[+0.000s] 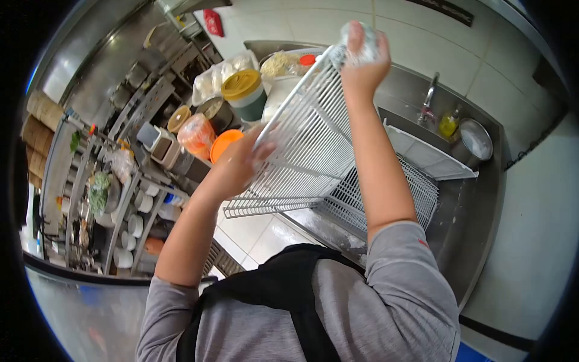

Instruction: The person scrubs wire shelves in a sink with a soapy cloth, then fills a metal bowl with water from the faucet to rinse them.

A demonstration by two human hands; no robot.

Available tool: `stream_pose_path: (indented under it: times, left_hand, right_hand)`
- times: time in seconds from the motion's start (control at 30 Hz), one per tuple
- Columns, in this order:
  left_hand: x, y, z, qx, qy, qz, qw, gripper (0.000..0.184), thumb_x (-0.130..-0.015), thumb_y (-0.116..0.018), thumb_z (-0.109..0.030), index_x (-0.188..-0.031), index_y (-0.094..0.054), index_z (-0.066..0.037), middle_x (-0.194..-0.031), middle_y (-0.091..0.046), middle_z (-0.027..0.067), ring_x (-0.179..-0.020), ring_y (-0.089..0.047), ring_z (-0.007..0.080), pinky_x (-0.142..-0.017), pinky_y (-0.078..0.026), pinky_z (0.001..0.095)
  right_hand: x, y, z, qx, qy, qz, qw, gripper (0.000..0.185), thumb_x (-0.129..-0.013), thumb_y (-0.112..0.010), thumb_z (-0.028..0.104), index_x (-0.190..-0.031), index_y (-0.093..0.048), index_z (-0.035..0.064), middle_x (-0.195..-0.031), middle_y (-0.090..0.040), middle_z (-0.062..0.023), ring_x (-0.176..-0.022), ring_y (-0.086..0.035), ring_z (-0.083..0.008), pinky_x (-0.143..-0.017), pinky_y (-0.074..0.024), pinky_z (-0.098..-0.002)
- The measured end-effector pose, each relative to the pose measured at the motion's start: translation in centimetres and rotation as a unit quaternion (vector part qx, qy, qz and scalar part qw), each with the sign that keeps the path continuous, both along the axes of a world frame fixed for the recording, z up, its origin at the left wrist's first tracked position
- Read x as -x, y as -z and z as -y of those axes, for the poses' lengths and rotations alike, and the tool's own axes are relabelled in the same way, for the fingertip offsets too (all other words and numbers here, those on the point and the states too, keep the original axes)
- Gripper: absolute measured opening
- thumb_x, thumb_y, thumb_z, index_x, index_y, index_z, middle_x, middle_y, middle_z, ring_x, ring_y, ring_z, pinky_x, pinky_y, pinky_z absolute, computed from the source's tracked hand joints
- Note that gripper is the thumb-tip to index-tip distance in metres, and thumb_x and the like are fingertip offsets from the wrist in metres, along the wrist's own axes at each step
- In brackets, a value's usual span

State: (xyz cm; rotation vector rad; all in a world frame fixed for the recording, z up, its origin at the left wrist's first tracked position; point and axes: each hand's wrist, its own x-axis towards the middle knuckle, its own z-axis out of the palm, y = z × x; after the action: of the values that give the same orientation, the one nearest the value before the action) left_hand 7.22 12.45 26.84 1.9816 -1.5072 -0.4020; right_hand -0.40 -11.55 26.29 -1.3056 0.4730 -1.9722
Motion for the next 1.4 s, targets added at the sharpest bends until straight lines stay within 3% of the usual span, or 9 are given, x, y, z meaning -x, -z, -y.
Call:
stream_pose_path:
  times: [0.1,0.3,0.43,0.6,0.83,1.03,1.17,1.37,1.4]
  left_hand:
    - [1.9,-0.1,1.0,0.007,-0.020,0.015,1.000,0.026,-0.088,-0.050,-0.017,-0.108,-0.051,-0.001,-0.078,-0.058,0.0274,-0.077,-0.056,0.0440,-0.067,-0.043,0.0461]
    - [1.8,0.4,1.3,0.001,0.050,-0.008,0.999,0.027,-0.089,-0.050,-0.017,-0.111,-0.051,-0.002,-0.082,-0.059,0.0268,-0.080,-0.057,0.0418,-0.070,-0.045,0.0426]
    - [0.2,0.7,1.6,-0.057,0.042,-0.161,0.984,0.043,-0.094,-0.047,-0.026,-0.131,-0.041,-0.005,-0.113,-0.056,0.0119,-0.103,-0.050,0.0158,-0.090,-0.038,0.0298]
    - [-1.5,3.3,1.5,-0.037,0.062,-0.163,0.984,0.047,-0.094,-0.045,-0.022,-0.135,-0.033,-0.003,-0.127,-0.049,0.0165,-0.116,-0.045,0.0203,-0.099,-0.032,0.0312]
    - [-1.5,5.0,0.8,-0.002,0.088,-0.334,0.938,0.058,-0.094,-0.041,-0.013,-0.141,-0.011,0.001,-0.146,-0.021,0.0108,-0.131,-0.030,0.0257,-0.104,-0.031,0.0399]
    - [0.2,4.8,1.2,-0.007,0.086,-0.339,0.937,0.057,-0.091,-0.040,-0.004,-0.140,-0.012,0.002,-0.148,-0.015,0.0105,-0.130,-0.030,0.0309,-0.103,-0.032,0.0440]
    - [1.3,5.1,1.1,0.018,0.064,-0.331,0.941,0.058,-0.088,-0.037,0.001,-0.141,-0.012,0.001,-0.147,-0.017,0.0109,-0.129,-0.032,0.0322,-0.104,-0.031,0.0451]
    - [0.7,6.1,0.2,0.056,0.035,-0.387,0.920,0.057,-0.087,-0.036,0.009,-0.140,-0.021,-0.004,-0.145,-0.023,0.0117,-0.129,-0.031,0.0345,-0.104,-0.030,0.0489]
    - [0.6,6.0,0.0,0.055,0.010,-0.404,0.913,0.057,-0.087,-0.037,0.008,-0.140,-0.022,-0.005,-0.145,-0.022,0.0112,-0.129,-0.032,0.0348,-0.104,-0.030,0.0491]
  right_hand:
    - [0.9,4.1,1.2,0.112,0.202,-0.012,0.973,0.026,-0.087,-0.059,0.021,-0.098,-0.051,-0.0002,-0.084,-0.057,-0.0085,-0.073,-0.055,-0.0173,-0.064,-0.0453,-0.0294]
    - [1.3,10.3,2.1,-0.132,0.034,0.025,0.990,0.032,-0.090,-0.052,0.015,-0.114,-0.039,0.0004,-0.097,-0.053,-0.0114,-0.086,-0.054,-0.0218,-0.081,-0.0440,-0.0337]
    - [-1.8,9.4,-4.1,0.035,0.004,-0.058,0.998,0.049,-0.088,-0.049,0.009,-0.131,-0.028,-0.0042,-0.129,-0.036,-0.0191,-0.122,-0.037,-0.0288,-0.104,-0.0276,-0.0368]
    - [-3.8,15.7,-7.6,0.329,0.023,-0.108,0.938,0.049,-0.079,-0.060,0.017,-0.121,-0.038,0.0031,-0.119,-0.043,-0.0229,-0.109,-0.047,-0.0387,-0.095,-0.0371,-0.0466]
    - [-3.9,9.6,0.3,0.150,0.108,-0.111,0.977,0.027,-0.076,-0.059,0.004,-0.101,-0.051,0.0022,-0.093,-0.052,-0.0201,-0.085,-0.052,-0.0364,-0.073,-0.0436,-0.0427]
    - [-6.0,29.6,6.4,-0.192,0.246,-0.177,0.933,0.016,-0.081,-0.054,0.007,-0.095,-0.051,0.0000,-0.083,-0.053,-0.0196,-0.076,-0.051,-0.0385,-0.068,-0.0410,-0.0456]
    - [-2.8,18.3,0.3,-0.101,0.132,-0.137,0.976,0.023,-0.082,-0.055,0.012,-0.101,-0.045,0.0009,-0.094,-0.050,-0.0173,-0.089,-0.049,-0.0328,-0.082,-0.0382,-0.0423]
    - [-4.9,35.7,10.3,-0.113,0.298,-0.125,0.939,0.030,-0.079,-0.055,0.015,-0.105,-0.051,0.0013,-0.094,-0.056,-0.0157,-0.083,-0.055,-0.0280,-0.073,-0.0430,-0.0355]
    - [-3.3,37.0,12.8,-0.224,0.094,-0.243,0.939,0.012,-0.076,-0.054,0.016,-0.084,-0.057,0.0078,-0.081,-0.054,-0.0094,-0.084,-0.054,-0.0263,-0.072,-0.0433,-0.0333]
